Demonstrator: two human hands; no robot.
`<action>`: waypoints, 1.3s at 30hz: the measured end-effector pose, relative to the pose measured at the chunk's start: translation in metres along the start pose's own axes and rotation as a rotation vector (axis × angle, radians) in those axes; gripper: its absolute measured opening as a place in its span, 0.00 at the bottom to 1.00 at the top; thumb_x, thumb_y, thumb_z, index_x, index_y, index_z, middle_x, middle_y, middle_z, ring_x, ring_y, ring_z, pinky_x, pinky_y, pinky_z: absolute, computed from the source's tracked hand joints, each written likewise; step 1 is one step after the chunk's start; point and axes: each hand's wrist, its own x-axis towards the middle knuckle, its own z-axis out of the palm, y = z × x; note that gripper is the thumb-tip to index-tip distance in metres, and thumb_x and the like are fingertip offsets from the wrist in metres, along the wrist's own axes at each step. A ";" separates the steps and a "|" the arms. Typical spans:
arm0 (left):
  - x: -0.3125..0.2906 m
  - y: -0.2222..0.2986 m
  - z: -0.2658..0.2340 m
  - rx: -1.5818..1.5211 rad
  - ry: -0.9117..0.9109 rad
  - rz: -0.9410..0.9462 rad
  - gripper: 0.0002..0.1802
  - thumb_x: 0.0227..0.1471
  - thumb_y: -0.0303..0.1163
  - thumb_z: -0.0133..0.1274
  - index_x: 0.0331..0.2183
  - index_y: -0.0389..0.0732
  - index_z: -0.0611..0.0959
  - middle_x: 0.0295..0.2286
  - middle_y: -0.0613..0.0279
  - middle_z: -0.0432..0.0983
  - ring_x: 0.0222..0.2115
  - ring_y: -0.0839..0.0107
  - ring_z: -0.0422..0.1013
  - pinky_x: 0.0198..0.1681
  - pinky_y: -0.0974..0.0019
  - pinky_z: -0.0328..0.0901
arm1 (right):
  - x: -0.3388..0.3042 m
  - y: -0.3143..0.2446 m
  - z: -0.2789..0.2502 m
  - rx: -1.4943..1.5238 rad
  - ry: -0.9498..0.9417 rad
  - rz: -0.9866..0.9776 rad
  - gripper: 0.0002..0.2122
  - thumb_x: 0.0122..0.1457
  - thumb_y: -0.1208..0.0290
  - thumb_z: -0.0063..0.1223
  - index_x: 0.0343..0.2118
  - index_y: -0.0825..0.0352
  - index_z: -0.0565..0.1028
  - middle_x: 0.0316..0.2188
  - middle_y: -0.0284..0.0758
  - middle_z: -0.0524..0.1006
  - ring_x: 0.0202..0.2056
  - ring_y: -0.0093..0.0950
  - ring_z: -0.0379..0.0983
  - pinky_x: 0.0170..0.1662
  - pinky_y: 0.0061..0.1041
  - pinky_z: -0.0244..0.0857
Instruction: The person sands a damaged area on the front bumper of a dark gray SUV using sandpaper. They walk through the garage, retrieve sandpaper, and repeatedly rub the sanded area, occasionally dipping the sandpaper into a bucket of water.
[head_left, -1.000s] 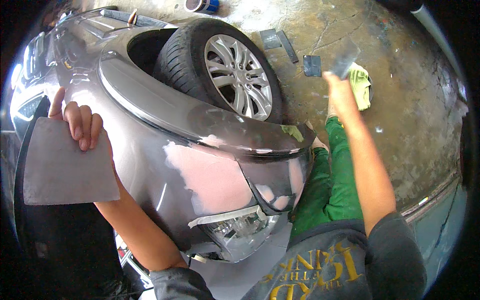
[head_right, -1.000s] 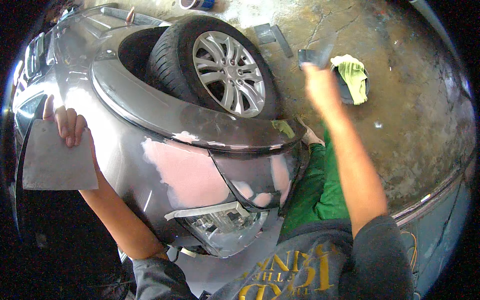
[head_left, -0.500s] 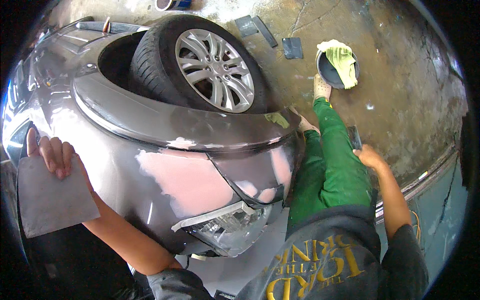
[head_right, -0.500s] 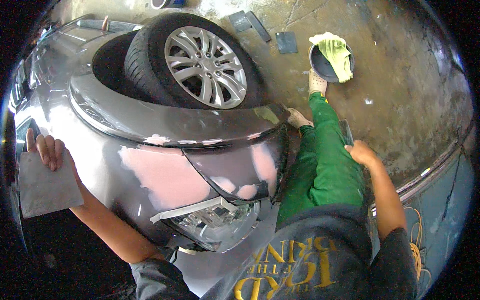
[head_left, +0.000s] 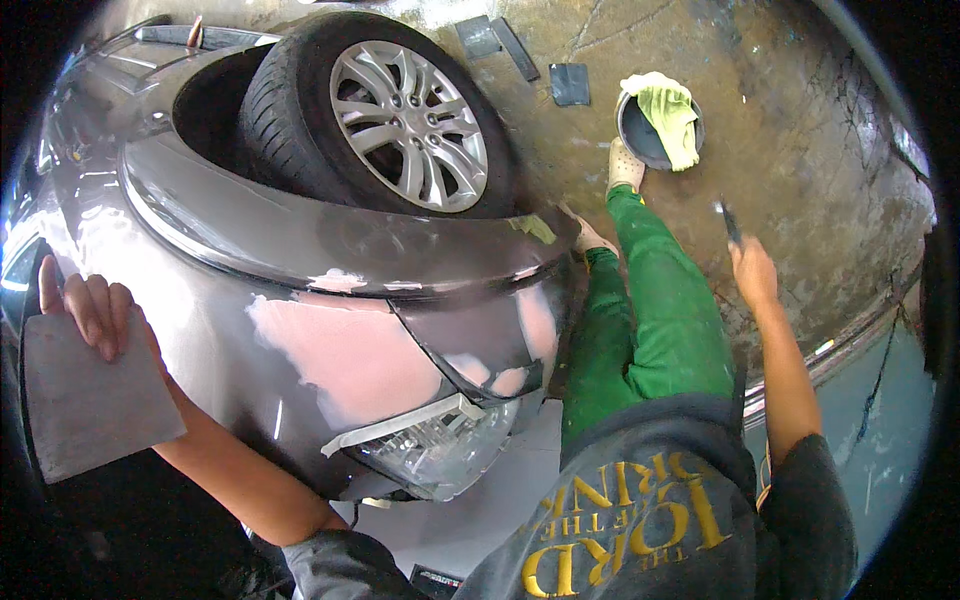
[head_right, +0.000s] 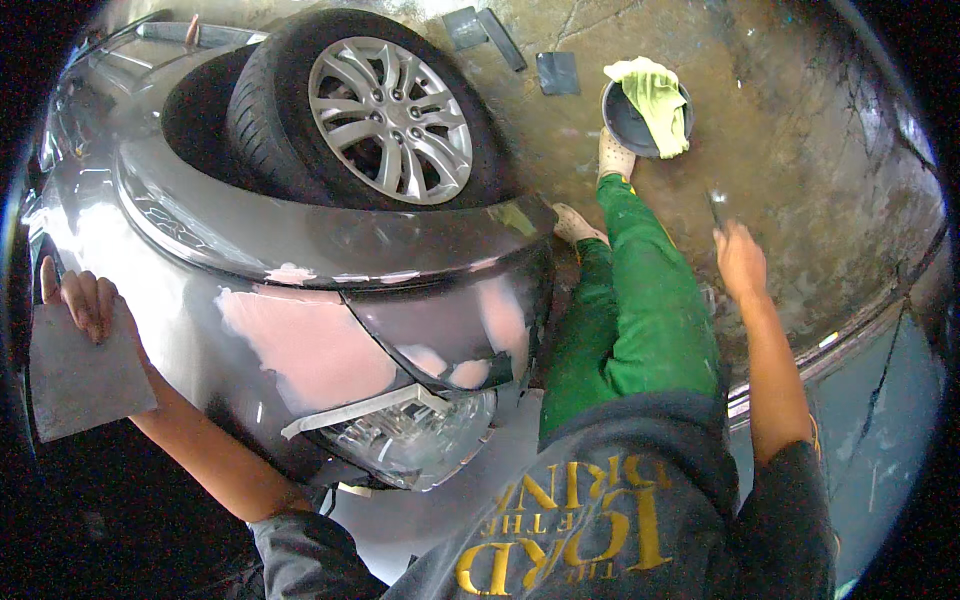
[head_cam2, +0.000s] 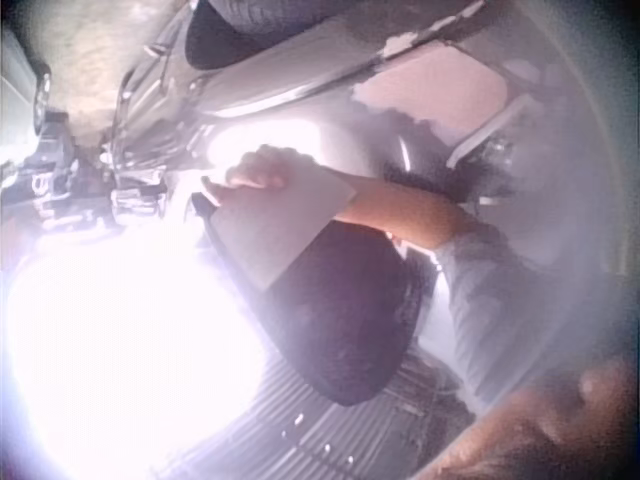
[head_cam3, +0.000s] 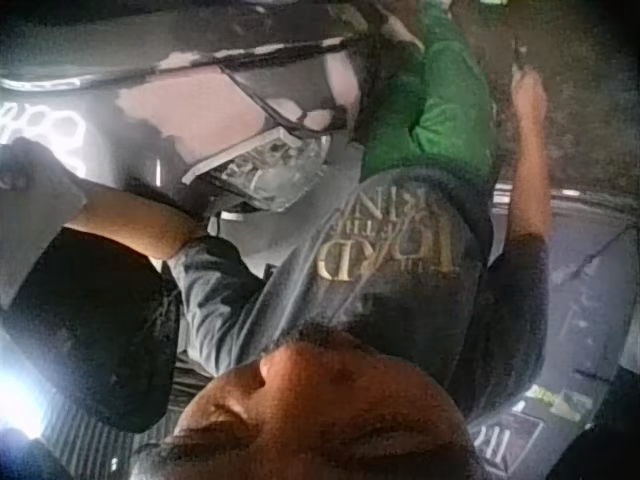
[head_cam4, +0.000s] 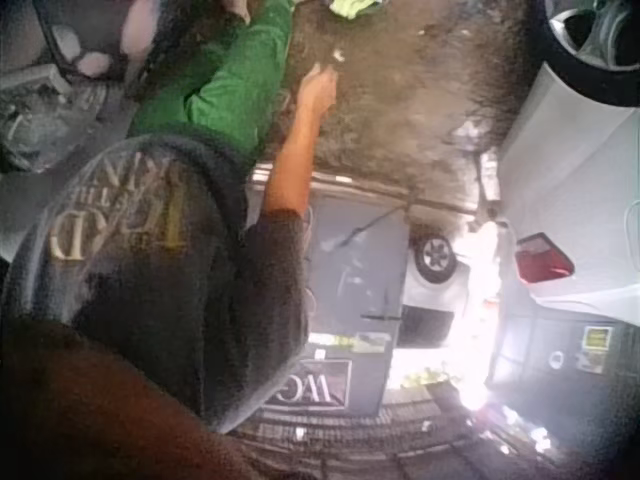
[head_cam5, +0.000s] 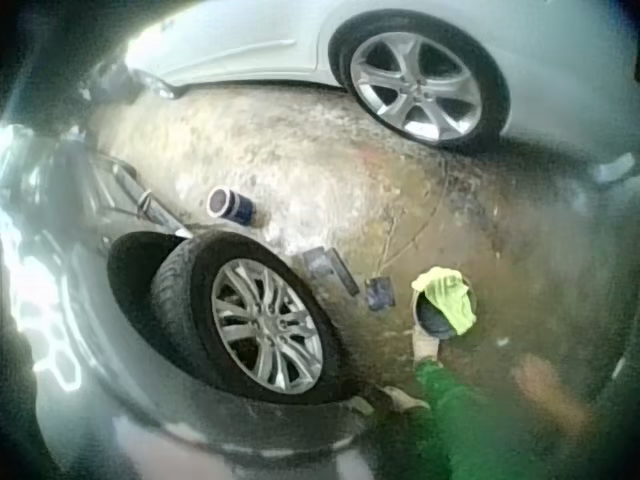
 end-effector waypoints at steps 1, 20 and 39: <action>-0.003 0.002 -0.001 0.014 0.009 -0.004 0.27 0.67 0.35 0.38 0.57 0.20 0.63 0.19 0.61 0.65 0.15 0.77 0.60 0.19 0.76 0.58 | 0.013 -0.028 -0.018 0.314 -0.075 0.179 0.19 0.63 0.56 0.53 0.41 0.72 0.76 0.31 0.35 0.78 0.25 0.25 0.78 0.25 0.28 0.71; -0.008 -0.013 -0.101 -0.046 0.147 0.150 0.18 0.62 0.34 0.45 0.47 0.30 0.75 0.25 0.59 0.66 0.22 0.73 0.62 0.23 0.74 0.58 | -0.124 0.027 -0.014 -0.003 0.328 -0.196 0.14 0.63 0.62 0.52 0.41 0.69 0.76 0.29 0.35 0.79 0.23 0.26 0.78 0.27 0.27 0.70; -0.328 -0.098 0.519 -0.217 -0.055 -0.510 0.09 0.63 0.37 0.52 0.39 0.43 0.80 0.30 0.75 0.75 0.26 0.86 0.66 0.28 0.77 0.61 | -0.383 0.020 -0.142 1.771 -0.270 -0.411 0.22 0.61 0.72 0.56 0.57 0.70 0.70 0.53 0.39 0.76 0.52 0.30 0.74 0.55 0.30 0.67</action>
